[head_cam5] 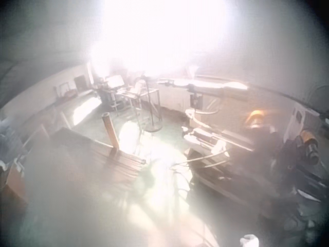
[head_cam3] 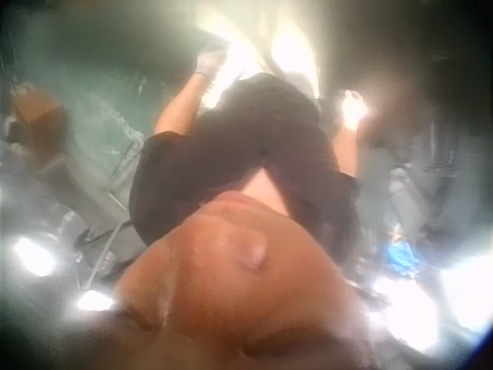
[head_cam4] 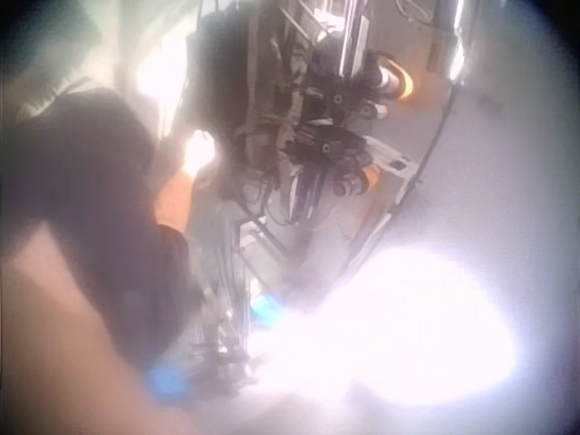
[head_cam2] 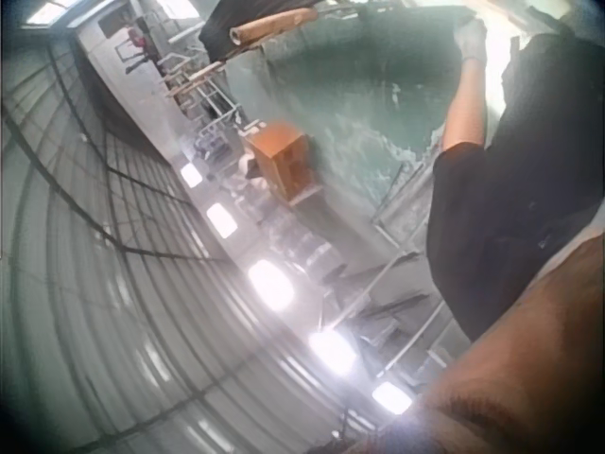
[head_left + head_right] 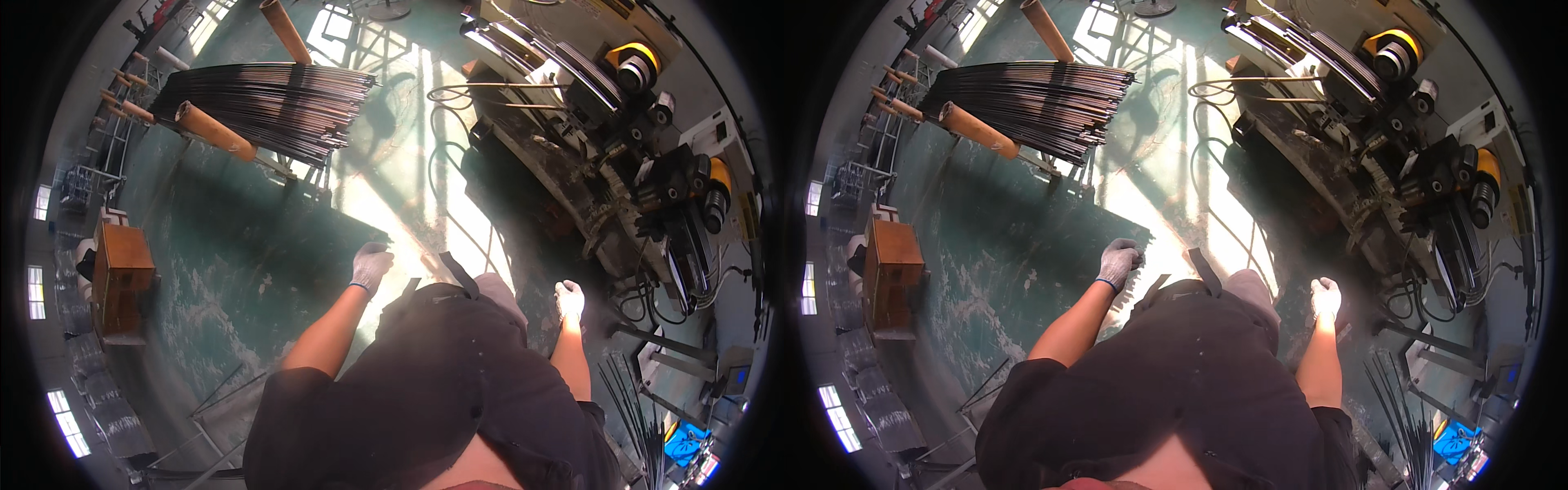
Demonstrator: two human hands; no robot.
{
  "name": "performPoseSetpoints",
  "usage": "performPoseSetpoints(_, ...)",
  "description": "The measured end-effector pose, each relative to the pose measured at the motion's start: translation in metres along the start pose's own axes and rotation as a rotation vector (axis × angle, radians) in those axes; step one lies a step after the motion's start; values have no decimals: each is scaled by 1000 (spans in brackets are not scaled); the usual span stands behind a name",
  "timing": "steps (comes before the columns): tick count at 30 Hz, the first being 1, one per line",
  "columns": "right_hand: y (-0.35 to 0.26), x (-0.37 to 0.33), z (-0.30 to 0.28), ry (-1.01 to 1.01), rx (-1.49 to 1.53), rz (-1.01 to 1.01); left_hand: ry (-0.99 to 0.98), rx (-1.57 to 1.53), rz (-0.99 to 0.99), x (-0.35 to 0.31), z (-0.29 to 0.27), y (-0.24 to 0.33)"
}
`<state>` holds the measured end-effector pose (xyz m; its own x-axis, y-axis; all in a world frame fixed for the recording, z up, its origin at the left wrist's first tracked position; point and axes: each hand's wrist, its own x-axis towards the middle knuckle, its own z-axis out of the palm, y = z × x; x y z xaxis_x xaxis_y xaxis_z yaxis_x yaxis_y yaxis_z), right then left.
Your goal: The person repeatedly picks up bundles of long metal rods from a floor pile, feeds them into a bending machine, and removes the bent rods to place them on a nearby rack. The cycle of loading, bending, and unloading continues throughout the clip.
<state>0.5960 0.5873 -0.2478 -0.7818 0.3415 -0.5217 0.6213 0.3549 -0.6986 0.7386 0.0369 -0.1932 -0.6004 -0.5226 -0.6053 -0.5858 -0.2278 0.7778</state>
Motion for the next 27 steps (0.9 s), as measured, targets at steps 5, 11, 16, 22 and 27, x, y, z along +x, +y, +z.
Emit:
performPoseSetpoints(5, -88, 8, 100, -159, -426, -151, 134, -146, -26, 30, -49, 18)
performPoseSetpoints(11, -205, 9, 268, -331, -680, -262, 108, -245, -266, 72, -72, -32)
performPoseSetpoints(16, -290, 44, 428, -457, -845, -345, 214, -193, -180, 124, -135, 52)
performPoseSetpoints(22, -433, -3, 610, -611, -1000, -725, 450, -330, 80, 192, -228, 159)
performPoseSetpoints(27, -518, -72, 718, -557, -1004, -940, 415, -512, -68, 228, -260, 175)
